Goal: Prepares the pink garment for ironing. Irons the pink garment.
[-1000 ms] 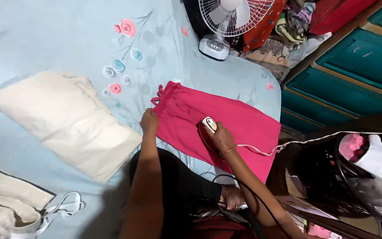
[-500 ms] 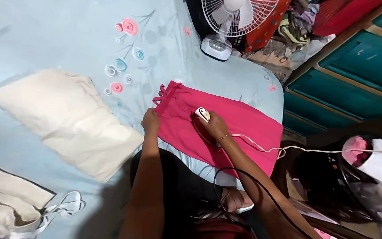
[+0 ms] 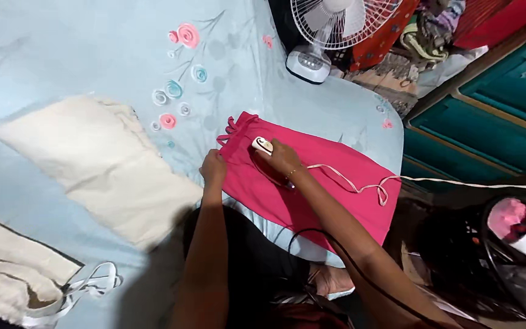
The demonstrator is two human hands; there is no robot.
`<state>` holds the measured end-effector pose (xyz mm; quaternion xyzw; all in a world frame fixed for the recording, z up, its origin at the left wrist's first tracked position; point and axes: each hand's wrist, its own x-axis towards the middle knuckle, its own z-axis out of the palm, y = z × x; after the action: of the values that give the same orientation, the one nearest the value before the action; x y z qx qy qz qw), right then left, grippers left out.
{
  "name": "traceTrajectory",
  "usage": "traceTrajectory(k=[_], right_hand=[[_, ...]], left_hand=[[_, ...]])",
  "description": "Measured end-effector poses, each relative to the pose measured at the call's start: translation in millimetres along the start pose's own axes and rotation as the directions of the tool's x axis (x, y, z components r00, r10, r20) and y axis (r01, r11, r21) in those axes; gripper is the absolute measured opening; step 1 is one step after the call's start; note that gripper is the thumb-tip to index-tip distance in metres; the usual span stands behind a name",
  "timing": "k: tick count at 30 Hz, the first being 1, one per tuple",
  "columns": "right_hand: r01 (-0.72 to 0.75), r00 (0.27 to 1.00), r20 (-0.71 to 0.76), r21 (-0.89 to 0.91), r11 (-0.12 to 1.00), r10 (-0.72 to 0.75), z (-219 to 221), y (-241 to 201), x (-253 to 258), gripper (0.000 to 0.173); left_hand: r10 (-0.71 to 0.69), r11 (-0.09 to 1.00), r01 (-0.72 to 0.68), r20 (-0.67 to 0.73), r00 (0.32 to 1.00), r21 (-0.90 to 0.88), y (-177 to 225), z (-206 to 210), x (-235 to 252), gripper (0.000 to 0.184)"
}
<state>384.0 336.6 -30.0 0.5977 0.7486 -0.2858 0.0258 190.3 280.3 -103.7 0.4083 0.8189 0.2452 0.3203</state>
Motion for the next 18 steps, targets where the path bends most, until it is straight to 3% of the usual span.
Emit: traceTrajectory(k=[7, 11, 18], right_hand=[[-0.159, 0.986, 0.028, -0.082, 0.984, 0.162, -17.3, 76.0, -96.0, 0.061], [-0.208, 0.978, -0.039, -0.070, 0.976, 0.206, -14.0, 106.6, -140.1, 0.060], [-0.304, 0.951, -0.054, -0.012, 0.952, 0.303, -17.6, 83.3, -122.9, 0.060]], left_hand=[[0.010, 1.000, -0.010, 0.013, 1.000, 0.001, -0.8, -2.6, -2.1, 0.038], [0.003, 1.000, -0.003, 0.022, 1.000, -0.002, 2.6, -4.3, -5.0, 0.038], [0.002, 1.000, -0.002, 0.028, 1.000, 0.003, 5.4, -5.9, -6.8, 0.037]])
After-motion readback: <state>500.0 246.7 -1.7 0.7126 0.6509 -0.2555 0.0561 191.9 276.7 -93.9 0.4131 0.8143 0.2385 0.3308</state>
